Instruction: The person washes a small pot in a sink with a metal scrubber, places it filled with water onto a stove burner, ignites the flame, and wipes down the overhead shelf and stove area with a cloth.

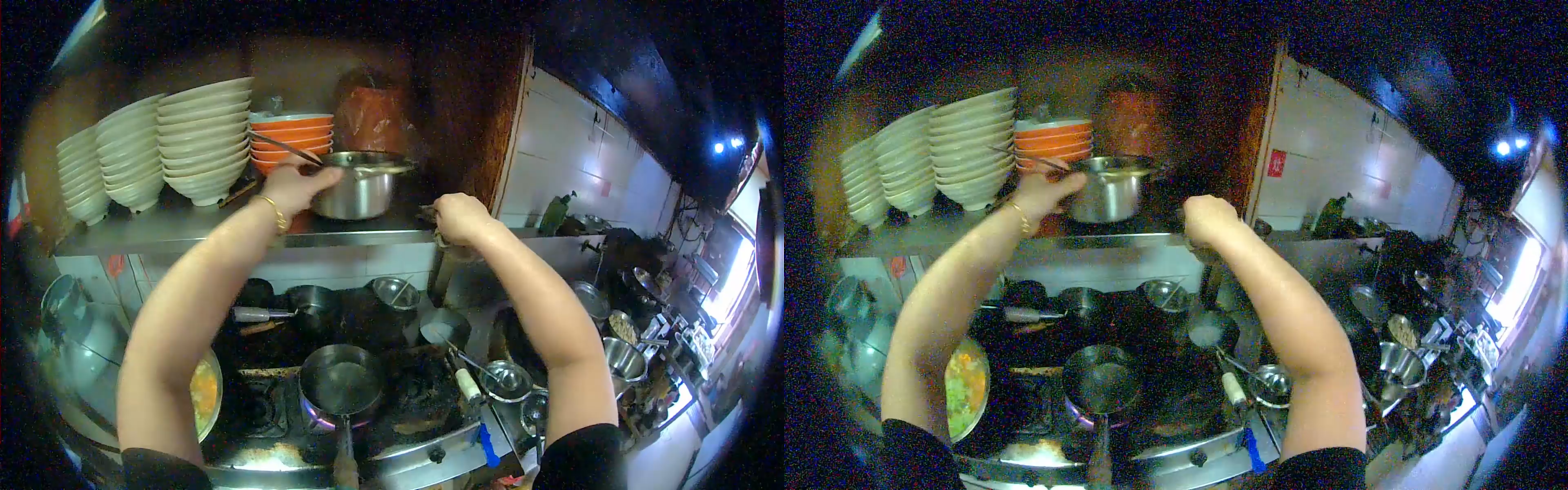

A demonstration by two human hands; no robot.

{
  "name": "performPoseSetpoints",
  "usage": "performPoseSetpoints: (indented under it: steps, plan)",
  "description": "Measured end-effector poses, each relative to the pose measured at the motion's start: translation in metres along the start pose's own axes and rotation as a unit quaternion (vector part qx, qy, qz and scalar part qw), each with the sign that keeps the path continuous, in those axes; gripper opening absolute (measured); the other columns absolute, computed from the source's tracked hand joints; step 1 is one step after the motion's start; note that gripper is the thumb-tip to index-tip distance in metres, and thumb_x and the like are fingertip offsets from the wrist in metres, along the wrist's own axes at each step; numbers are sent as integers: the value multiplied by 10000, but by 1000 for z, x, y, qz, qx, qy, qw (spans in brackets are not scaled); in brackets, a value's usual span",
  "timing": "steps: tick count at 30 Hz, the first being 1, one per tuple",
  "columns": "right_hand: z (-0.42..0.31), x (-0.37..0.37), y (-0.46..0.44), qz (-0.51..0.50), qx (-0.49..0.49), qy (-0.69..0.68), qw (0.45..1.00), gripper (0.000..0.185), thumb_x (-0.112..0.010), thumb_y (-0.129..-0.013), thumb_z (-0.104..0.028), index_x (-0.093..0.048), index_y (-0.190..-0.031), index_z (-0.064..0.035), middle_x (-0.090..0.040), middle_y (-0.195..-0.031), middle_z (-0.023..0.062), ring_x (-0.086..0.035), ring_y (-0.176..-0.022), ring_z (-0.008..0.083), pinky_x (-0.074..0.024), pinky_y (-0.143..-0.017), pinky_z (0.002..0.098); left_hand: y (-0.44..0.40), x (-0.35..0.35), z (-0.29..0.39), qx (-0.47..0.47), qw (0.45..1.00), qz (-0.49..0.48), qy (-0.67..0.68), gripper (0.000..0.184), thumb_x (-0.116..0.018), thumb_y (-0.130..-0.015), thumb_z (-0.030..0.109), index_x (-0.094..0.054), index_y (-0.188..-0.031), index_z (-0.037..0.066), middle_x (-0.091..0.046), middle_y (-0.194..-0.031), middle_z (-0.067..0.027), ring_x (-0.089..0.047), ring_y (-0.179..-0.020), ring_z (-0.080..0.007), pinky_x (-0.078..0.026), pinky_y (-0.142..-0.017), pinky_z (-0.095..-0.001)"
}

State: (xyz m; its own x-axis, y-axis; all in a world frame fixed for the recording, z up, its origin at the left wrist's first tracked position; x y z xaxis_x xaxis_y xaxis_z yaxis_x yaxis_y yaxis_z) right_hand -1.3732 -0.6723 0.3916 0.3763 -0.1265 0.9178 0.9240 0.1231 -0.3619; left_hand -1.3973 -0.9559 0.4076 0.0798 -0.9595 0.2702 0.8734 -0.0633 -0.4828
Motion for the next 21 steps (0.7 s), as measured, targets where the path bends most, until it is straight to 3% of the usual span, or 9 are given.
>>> performPoseSetpoints:
  steps: [2,3,5,8,11,15,16,19,21]
  plan:
    - [-7,1,-12,-1,7,-13,1000,247,-485,-803,-152,-664,-924,-32,-641,-959,202,-602,-921,372,-481,-810,451,-1,-19,1,-94,979,67,-168,507,-749,-677,441,-617,-1014,86,-627,-1068,-127,-578,-1004,-239,-445,-863,-347]
    - [-10,-2,-15,-6,10,-20,1000,245,-490,-800,-152,-666,-922,-32,-640,-961,203,-600,-923,373,-482,-811,449,-8,-30,-8,-104,978,53,-175,514,-734,-676,464,-614,-995,80,-620,-1056,-142,-572,-1017,-277,-431,-883,-371]
    - [-12,-5,-14,52,36,-94,994,255,-505,-788,-155,-665,-952,-44,-636,-973,206,-603,-928,371,-488,-809,438,-13,-50,-10,-133,972,96,-169,463,-753,-674,394,-610,-969,67,-611,-1049,-152,-560,-1037,-285,-429,-891,-369]
    - [-7,-21,-2,122,79,-113,983,256,-507,-771,-157,-659,-951,-57,-642,-952,194,-617,-894,367,-505,-783,445,-41,-80,-18,-62,994,54,-69,439,-778,-667,358,-595,-946,75,-621,-1032,-130,-589,-977,-275,-438,-872,-336]
    - [-17,2,53,164,164,-88,969,175,-490,-799,-96,-631,-863,-14,-618,-858,203,-574,-820,396,-467,-759,464,-63,-109,-22,-97,984,84,-121,383,-768,-672,230,-589,-964,58,-589,-1071,-165,-543,-1066,-291,-420,-918,-353]
    - [-18,-4,156,193,232,-98,948,236,-582,-749,-59,-603,-984,-47,-612,-1025,140,-569,-885,341,-468,-766,429,-48,-134,-22,-30,975,205,-82,423,-705,-702,172,-552,-1083,71,-542,-1176,-173,-535,-1083,-289,-424,-909,-349]
    - [-14,-9,180,178,240,-124,946,256,-600,-736,-51,-608,-992,-56,-611,-1044,124,-571,-880,329,-470,-762,424,-45,-130,-25,-139,960,234,-66,377,-658,-729,183,-575,-1085,88,-606,-1079,-151,-569,-1029,-276,-450,-860,-366]
    - [-4,-28,224,85,221,-156,959,284,-616,-746,-76,-611,-1030,-68,-610,-1091,105,-580,-923,299,-466,-808,398,-7,-132,26,-159,961,-92,-208,324,-629,-777,197,-580,-1070,68,-634,-1014,-127,-617,-893,-244,-486,-758,-343]
    - [-5,-33,228,64,218,-173,958,284,-616,-753,-80,-614,-1036,-69,-610,-1103,99,-581,-946,285,-461,-829,387,-12,-170,19,-233,942,-132,-200,293,-555,-835,192,-614,-1106,97,-648,-973,-143,-624,-911,-282,-497,-795,-366]
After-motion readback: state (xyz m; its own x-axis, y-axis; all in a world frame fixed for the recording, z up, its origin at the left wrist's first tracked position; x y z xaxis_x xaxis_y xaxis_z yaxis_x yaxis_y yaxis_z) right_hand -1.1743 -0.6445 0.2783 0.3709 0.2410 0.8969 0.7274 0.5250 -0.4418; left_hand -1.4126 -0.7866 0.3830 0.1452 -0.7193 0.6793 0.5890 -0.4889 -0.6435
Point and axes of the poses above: each hand's wrist, its own y-axis away from the middle knuckle, its own x-axis out of the back of the hand, z = x × y, the point moved 2 cm from there along -y, towards the middle knuckle
